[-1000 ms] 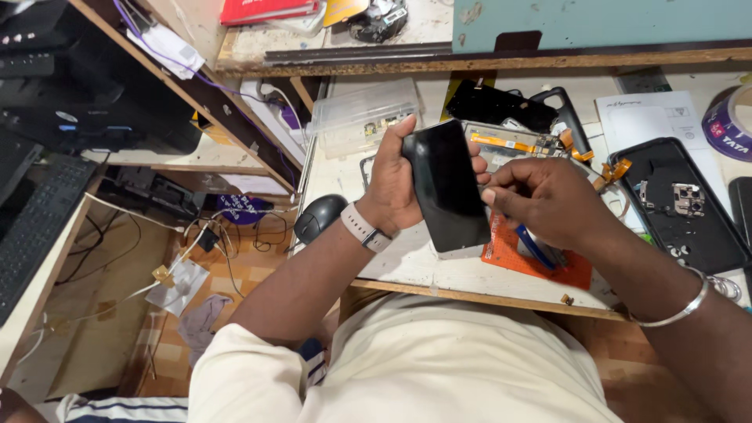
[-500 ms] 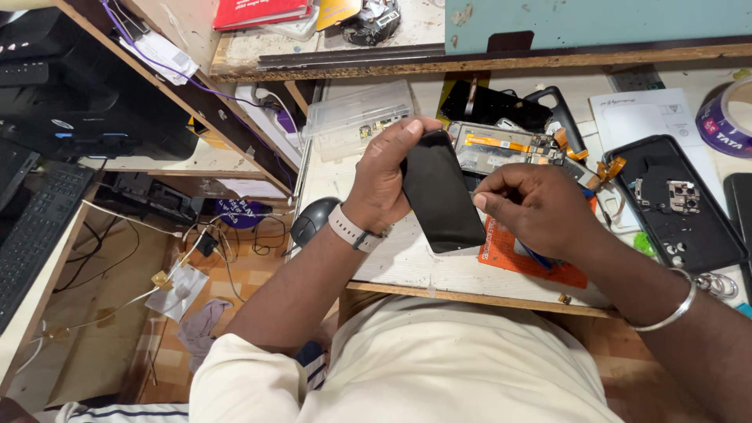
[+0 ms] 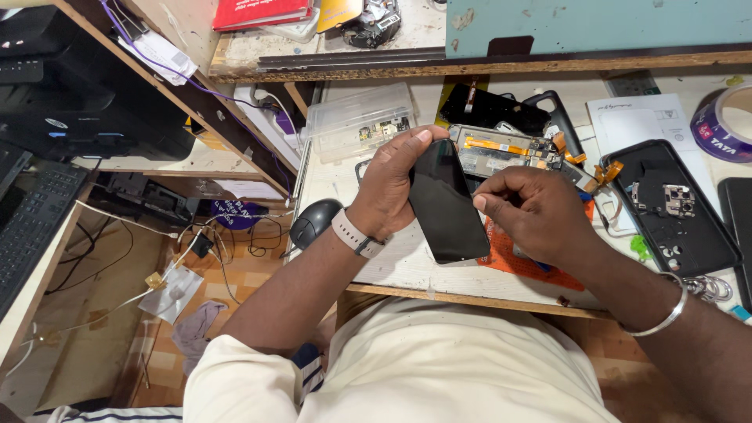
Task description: The person uses a metal spudger and a plastic pry card to open a smartphone, then removes the motherboard and battery. The person places the removed components on the workbench.
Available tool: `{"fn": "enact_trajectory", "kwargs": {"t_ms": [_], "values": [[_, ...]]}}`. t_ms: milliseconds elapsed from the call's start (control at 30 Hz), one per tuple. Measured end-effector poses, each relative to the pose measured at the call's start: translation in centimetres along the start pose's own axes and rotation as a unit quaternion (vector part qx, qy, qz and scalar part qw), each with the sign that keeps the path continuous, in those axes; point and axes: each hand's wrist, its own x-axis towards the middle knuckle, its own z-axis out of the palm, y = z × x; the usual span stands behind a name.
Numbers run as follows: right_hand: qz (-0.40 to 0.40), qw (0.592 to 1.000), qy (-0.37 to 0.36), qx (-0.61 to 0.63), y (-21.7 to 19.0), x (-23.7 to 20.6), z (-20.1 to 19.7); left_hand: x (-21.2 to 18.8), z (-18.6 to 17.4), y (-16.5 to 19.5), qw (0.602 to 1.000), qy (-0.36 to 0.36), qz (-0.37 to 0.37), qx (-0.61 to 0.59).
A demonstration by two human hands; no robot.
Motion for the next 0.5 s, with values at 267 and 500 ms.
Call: {"fn": "enact_trajectory", "kwargs": {"t_ms": [267, 500], "values": [[0.045, 0.998, -0.004, 0.041, -0.27, -0.04, 0.03, -0.08, -0.25, -0.31, 1.000, -0.011, 0.005, 0.000], [0.036, 0.999, 0.011, 0.029, -0.68, 0.19, -0.05, 0.02, 0.08, -0.25, 1.000, 0.010, -0.015, 0.001]]}}
